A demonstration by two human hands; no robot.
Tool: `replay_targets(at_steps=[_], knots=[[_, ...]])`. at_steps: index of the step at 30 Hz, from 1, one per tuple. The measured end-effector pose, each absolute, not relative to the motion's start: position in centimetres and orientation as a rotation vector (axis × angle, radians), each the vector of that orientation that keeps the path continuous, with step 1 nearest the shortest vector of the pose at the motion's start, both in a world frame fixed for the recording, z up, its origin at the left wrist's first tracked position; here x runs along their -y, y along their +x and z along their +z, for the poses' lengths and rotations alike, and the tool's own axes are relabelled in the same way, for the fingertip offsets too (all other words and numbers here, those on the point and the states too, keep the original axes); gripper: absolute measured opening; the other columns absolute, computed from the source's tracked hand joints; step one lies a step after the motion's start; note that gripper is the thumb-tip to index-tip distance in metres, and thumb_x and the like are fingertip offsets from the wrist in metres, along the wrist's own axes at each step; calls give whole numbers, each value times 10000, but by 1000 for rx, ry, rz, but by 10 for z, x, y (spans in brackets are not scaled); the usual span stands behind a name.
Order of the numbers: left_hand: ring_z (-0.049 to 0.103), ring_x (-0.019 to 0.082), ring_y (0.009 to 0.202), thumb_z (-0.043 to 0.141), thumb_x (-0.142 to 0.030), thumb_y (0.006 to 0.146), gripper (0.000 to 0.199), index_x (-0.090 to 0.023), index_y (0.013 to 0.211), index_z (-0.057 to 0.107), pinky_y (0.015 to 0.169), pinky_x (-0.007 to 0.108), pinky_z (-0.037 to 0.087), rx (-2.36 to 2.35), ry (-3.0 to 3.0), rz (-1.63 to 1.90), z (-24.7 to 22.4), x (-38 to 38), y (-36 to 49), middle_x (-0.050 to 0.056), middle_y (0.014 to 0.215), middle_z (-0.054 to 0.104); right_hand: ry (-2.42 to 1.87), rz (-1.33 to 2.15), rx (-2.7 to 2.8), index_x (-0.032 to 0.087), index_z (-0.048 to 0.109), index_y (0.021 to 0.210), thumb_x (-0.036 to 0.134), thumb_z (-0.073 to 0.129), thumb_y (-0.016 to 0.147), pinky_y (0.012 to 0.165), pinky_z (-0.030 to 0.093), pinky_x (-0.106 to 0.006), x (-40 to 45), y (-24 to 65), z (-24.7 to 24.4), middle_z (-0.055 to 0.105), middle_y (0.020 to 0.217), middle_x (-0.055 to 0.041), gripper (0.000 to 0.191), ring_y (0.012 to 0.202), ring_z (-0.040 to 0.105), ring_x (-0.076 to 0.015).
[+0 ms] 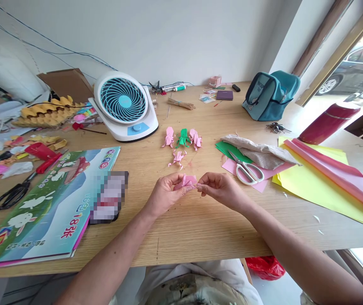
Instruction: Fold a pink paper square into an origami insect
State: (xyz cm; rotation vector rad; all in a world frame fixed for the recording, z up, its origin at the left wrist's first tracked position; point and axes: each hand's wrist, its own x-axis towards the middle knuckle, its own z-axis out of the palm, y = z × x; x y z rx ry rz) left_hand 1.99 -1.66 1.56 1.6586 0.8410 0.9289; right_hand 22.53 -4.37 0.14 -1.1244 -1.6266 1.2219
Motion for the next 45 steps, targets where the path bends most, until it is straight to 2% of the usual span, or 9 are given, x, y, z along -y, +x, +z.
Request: replay_targets(at_steps=[6, 10, 13, 16, 20, 22, 28, 34, 45], knots=[[633, 139, 767, 802, -425, 720, 420, -172, 636, 478, 763, 264, 520, -837, 1551, 953, 12, 15, 22, 13, 790, 681, -1166, 1068, 1776, 175, 635, 852, 398, 597, 921, 615, 486, -240, 46, 227, 7, 687, 720, -23, 236, 654, 637, -137], [630, 132, 771, 809, -408, 720, 428, -169, 636, 464, 715, 249, 511, -828, 1515, 948, 8, 14, 21, 20, 849, 696, -1165, 879, 1857, 184, 594, 796, 322, 586, 926, 580, 441, -223, 50, 226, 14, 640, 667, 3, 190, 615, 601, -123], [560, 95, 644, 798, -418, 732, 426, -170, 653, 461, 588, 216, 466, -851, 1492, 952, 6, 14, 20, -6, 780, 654, -1141, 832, 1852, 186, 582, 762, 341, 587, 930, 576, 434, -225, 51, 225, 16, 616, 660, 3, 229, 617, 583, -122], [588, 113, 669, 778, -439, 750, 415, -175, 662, 470, 610, 231, 488, -902, 1557, 979, 7, 14, 21, -3, 767, 647, -1099, 959, 1784, 182, 618, 843, 402, 604, 921, 610, 477, -234, 51, 223, 13, 651, 721, -11, 234, 656, 607, -131], [683, 185, 883, 762, -395, 775, 361, -179, 666, 494, 806, 281, 528, -926, 1679, 1033, 8, 16, 22, 14, 777, 673, -1095, 1000, 1721, 177, 640, 869, 405, 645, 891, 643, 512, -249, 49, 220, 7, 674, 749, -21, 229, 672, 622, -136], [695, 196, 921, 750, -353, 791, 297, -176, 688, 536, 837, 284, 526, -937, 1724, 1052, 7, 17, 22, 25, 814, 690, -1117, 928, 1727, 180, 648, 846, 362, 637, 896, 626, 503, -247, 50, 218, 5, 673, 727, -18, 189, 659, 620, -136], [683, 171, 846, 712, -280, 838, 108, -175, 825, 688, 769, 256, 518, -1003, 1891, 1093, 10, 24, 25, 33, 835, 707, -1127, 633, 1834, 186, 655, 823, 218, 629, 880, 598, 464, -231, 55, 214, 9, 672, 756, -25, 70, 656, 602, -128], [646, 142, 781, 711, -229, 833, 53, -177, 837, 708, 743, 235, 492, -1060, 1980, 1126, 14, 28, 28, 24, 818, 709, -1149, 519, 1853, 195, 627, 794, 171, 603, 877, 566, 424, -232, 58, 211, 8, 648, 725, -15, 90, 630, 571, -127], [661, 168, 839, 788, -384, 753, 394, -174, 645, 472, 783, 269, 514, -854, 1556, 959, 6, 22, 28, 10, 791, 681, -1107, 630, 1862, 185, 583, 738, 169, 596, 877, 589, 408, -232, 57, 217, 11, 609, 696, -2, 140, 639, 561, -124]])
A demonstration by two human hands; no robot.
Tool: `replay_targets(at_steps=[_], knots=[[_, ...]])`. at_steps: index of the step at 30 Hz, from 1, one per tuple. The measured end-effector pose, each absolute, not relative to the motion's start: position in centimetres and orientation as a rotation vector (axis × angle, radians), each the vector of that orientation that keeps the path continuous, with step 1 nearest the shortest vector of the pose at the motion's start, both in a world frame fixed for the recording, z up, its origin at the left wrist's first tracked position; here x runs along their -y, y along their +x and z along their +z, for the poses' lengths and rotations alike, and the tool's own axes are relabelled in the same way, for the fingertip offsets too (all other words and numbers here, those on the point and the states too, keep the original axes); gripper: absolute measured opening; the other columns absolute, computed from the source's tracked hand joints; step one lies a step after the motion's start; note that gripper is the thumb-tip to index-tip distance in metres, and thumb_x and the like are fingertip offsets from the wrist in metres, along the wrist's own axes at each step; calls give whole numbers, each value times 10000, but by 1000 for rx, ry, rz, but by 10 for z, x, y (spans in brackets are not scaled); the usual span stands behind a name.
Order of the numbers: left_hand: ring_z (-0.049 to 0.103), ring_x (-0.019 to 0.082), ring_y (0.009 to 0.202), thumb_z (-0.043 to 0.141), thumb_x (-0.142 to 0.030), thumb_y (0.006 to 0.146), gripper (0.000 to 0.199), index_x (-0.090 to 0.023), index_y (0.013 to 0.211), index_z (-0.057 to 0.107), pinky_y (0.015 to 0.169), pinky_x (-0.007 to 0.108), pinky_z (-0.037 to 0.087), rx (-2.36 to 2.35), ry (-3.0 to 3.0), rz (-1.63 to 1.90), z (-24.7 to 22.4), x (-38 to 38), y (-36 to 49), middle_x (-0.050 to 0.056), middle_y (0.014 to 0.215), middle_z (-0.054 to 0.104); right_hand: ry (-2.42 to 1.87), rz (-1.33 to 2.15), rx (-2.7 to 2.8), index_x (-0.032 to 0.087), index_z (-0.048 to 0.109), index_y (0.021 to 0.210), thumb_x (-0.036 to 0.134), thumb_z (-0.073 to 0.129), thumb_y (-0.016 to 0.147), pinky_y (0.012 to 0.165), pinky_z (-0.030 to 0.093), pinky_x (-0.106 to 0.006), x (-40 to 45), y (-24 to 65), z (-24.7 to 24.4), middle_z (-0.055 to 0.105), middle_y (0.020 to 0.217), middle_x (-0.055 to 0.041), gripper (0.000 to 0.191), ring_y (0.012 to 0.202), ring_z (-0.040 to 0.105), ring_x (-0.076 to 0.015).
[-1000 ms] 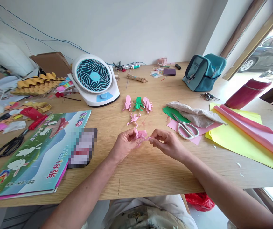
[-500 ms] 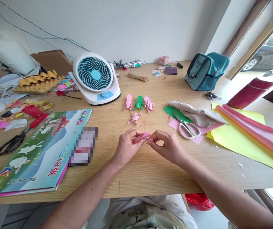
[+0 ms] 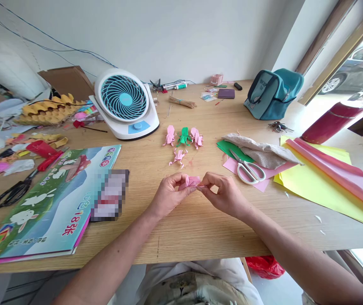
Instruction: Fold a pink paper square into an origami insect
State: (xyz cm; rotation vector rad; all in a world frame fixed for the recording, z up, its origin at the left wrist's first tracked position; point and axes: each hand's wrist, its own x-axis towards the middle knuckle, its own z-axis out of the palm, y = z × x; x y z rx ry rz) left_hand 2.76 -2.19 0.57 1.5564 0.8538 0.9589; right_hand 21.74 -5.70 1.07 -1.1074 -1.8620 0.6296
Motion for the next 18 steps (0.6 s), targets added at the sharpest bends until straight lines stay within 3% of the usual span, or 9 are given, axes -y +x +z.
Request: replay_targets(at_steps=[4, 11, 18], knots=[[645, 150, 801, 804, -392, 733, 406, -172, 645, 475, 744, 254, 503, -817, 1498, 952, 7, 21, 27, 6, 797, 674, -1130, 785, 1777, 178, 613, 754, 249, 610, 888, 591, 421, -234, 56, 218, 10, 629, 697, -11, 152, 639, 559, -126], [691, 182, 901, 760, -277, 777, 294, -174, 647, 517, 820, 265, 499, -865, 1658, 1009, 8, 22, 25, 4, 782, 695, -1062, 1192, 1620, 163, 633, 752, 444, 701, 830, 558, 393, -235, 50, 221, 6, 594, 643, 7, 299, 597, 531, -117], [685, 168, 868, 745, -241, 810, 81, -177, 834, 702, 806, 263, 495, -850, 1830, 1041, 14, 25, 26, 32, 895, 749, -1038, 1093, 1672, 178, 543, 708, 471, 675, 866, 557, 341, -236, 54, 220, 12, 489, 647, 33, 358, 598, 435, -100]])
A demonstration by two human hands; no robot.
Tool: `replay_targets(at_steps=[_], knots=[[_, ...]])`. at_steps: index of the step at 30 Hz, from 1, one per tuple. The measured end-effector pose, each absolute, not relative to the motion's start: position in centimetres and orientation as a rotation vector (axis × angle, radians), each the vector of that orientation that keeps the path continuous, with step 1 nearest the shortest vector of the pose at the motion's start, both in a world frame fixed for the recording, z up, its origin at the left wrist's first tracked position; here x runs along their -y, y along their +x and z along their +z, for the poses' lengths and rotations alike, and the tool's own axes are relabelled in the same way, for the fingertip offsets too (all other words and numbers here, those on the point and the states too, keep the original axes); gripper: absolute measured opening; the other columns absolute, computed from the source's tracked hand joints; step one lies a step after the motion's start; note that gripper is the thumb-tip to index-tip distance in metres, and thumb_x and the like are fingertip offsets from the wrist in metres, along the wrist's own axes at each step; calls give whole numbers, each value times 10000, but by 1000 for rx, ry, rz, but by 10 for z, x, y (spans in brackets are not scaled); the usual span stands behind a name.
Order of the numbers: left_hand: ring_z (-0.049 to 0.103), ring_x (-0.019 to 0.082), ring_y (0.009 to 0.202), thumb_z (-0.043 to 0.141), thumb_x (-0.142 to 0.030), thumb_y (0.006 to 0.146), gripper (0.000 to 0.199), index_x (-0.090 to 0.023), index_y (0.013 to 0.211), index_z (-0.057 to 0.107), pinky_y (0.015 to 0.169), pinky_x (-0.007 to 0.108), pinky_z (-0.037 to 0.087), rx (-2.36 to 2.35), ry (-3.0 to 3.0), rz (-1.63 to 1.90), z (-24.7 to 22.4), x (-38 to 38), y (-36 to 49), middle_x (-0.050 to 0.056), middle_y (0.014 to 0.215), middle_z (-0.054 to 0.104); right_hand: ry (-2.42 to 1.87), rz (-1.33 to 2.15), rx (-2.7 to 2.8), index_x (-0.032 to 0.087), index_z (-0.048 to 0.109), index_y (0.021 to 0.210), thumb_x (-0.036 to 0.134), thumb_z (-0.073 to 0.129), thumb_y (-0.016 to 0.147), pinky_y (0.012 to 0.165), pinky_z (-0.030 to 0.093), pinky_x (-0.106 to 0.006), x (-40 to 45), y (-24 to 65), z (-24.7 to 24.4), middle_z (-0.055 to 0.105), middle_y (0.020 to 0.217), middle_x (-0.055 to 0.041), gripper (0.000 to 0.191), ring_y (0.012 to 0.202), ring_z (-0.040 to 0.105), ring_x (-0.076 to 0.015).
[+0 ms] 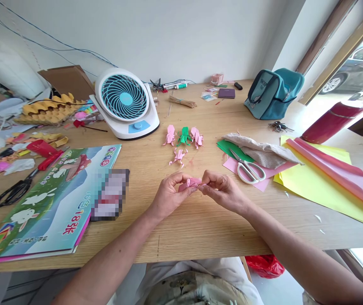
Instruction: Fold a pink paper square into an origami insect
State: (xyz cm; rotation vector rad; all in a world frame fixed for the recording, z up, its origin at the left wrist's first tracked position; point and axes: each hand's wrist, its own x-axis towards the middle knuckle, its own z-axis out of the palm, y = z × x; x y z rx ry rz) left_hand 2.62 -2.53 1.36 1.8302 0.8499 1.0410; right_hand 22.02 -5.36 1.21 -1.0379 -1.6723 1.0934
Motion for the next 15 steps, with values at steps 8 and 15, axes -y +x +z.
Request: replay_targets(at_steps=[8, 15], knots=[[673, 155, 820, 738, -265, 833, 103, -179, 890, 732, 755, 242, 480, -909, 1885, 1113, 15, 28, 26, 35, 871, 740, -991, 1091, 1652, 182, 590, 776, 431, 627, 918, 595, 416, -246, 54, 220, 6, 599, 675, 3, 289, 626, 559, -123], [677, 155, 847, 728, -282, 845, 106, -188, 892, 725, 777, 243, 497, -884, 1858, 1122, 13, 30, 28, 38, 902, 741, -956, 822, 1760, 184, 572, 721, 340, 595, 946, 603, 383, -250, 56, 218, 14, 551, 678, 6, 275, 635, 513, -118]])
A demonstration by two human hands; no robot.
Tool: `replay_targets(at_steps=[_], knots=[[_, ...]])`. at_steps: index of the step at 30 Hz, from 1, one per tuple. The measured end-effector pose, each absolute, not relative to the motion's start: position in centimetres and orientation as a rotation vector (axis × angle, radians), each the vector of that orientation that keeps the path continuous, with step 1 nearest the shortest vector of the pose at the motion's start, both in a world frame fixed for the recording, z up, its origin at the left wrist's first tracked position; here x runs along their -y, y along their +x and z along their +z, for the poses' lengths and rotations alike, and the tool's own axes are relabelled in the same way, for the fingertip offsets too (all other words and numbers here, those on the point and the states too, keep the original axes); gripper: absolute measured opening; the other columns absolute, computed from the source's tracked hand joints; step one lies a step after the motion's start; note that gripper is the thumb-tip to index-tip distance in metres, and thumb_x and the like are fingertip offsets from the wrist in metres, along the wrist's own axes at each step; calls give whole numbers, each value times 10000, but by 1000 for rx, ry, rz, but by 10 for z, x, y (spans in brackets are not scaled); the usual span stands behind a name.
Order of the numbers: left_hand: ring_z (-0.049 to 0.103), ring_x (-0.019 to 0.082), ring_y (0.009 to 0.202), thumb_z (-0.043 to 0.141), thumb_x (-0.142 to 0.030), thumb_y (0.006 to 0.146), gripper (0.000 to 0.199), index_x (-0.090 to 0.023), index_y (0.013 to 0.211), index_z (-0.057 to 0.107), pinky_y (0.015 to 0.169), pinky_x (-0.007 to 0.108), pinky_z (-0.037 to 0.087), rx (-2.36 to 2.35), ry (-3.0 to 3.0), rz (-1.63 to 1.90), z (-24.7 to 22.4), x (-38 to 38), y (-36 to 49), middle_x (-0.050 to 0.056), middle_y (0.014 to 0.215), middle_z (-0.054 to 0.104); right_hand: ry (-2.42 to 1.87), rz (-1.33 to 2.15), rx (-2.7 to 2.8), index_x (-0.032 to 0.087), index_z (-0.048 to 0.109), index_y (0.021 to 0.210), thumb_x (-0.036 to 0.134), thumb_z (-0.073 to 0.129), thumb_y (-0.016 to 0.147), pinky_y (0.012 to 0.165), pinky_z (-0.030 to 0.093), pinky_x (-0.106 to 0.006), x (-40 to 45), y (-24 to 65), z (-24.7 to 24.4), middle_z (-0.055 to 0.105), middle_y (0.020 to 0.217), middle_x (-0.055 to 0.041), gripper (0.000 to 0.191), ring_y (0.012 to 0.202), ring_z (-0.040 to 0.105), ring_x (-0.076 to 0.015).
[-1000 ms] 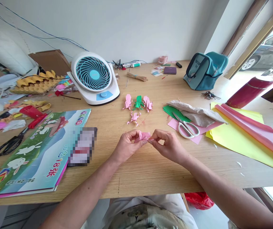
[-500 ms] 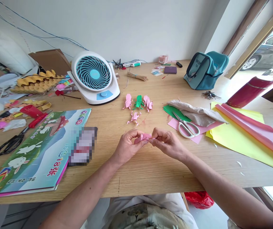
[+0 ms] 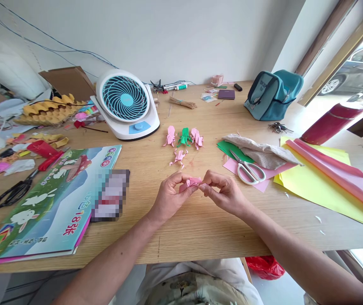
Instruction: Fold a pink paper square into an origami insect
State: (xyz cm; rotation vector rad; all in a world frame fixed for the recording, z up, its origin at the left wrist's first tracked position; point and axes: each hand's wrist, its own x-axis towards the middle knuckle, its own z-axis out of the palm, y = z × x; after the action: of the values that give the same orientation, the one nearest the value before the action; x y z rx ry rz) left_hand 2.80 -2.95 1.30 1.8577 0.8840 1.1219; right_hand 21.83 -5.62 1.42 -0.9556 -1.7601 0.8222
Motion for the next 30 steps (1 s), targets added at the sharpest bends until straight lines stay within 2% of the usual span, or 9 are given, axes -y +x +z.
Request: replay_targets(at_steps=[4, 7, 11, 16, 20, 23, 26, 30], knots=[[677, 152, 842, 733, -284, 836, 120, -184, 899, 713, 767, 242, 508, -873, 1792, 1117, 12, 33, 32, 35, 894, 733, -918, 728, 1817, 189, 522, 696, 316, 571, 960, 626, 371, -257, 55, 219, 17, 500, 700, 10, 297, 663, 483, -120], [685, 155, 859, 740, -280, 823, 132, -173, 809, 663, 782, 246, 515, -873, 1735, 1131, 9, 34, 35, 30, 887, 724, -929, 754, 1826, 191, 500, 692, 328, 546, 974, 632, 375, -259, 55, 219, 16, 489, 703, 10, 317, 666, 475, -122], [681, 168, 899, 760, -317, 801, 312, -174, 677, 512, 799, 259, 513, -831, 1580, 1121, 3, 32, 36, 19, 852, 705, -983, 803, 1810, 192, 522, 713, 401, 516, 986, 614, 386, -262, 54, 219, 14, 525, 710, -2, 344, 655, 497, -126], [606, 115, 758, 799, -363, 756, 401, -176, 672, 454, 680, 225, 485, -804, 1437, 1096, 2, 30, 37, -6, 816, 649, -1038, 857, 1794, 192, 572, 691, 497, 482, 984, 584, 398, -263, 53, 217, 13, 551, 684, -20, 432, 640, 528, -138], [530, 83, 641, 798, -368, 758, 430, -183, 670, 419, 609, 203, 438, -817, 1440, 1085, 4, 30, 38, -54, 666, 497, -1072, 927, 1705, 190, 576, 722, 519, 553, 939, 577, 406, -259, 52, 215, 7, 546, 710, -16, 395, 640, 517, -135], [458, 68, 579, 797, -399, 750, 440, -188, 684, 417, 546, 190, 388, -831, 1465, 1040, 3, 31, 38, -71, 630, 416, -1049, 1026, 1628, 191, 571, 782, 497, 596, 917, 582, 409, -249, 51, 212, 2, 545, 704, 2, 335, 639, 511, -127], [426, 58, 563, 815, -383, 731, 426, -187, 720, 437, 523, 180, 362, -809, 1473, 1003, 2, 31, 37, -74, 639, 436, -1042, 1066, 1607, 192, 556, 770, 475, 634, 897, 570, 391, -240, 51, 212, -2, 543, 667, 20, 320, 615, 497, -115], [521, 82, 660, 847, -368, 694, 400, -172, 833, 528, 568, 184, 416, -735, 1429, 908, 6, 28, 32, -23, 783, 585, -1081, 1123, 1561, 189, 550, 722, 498, 684, 851, 521, 369, -236, 49, 215, -4, 565, 599, 25, 360, 551, 494, -108]])
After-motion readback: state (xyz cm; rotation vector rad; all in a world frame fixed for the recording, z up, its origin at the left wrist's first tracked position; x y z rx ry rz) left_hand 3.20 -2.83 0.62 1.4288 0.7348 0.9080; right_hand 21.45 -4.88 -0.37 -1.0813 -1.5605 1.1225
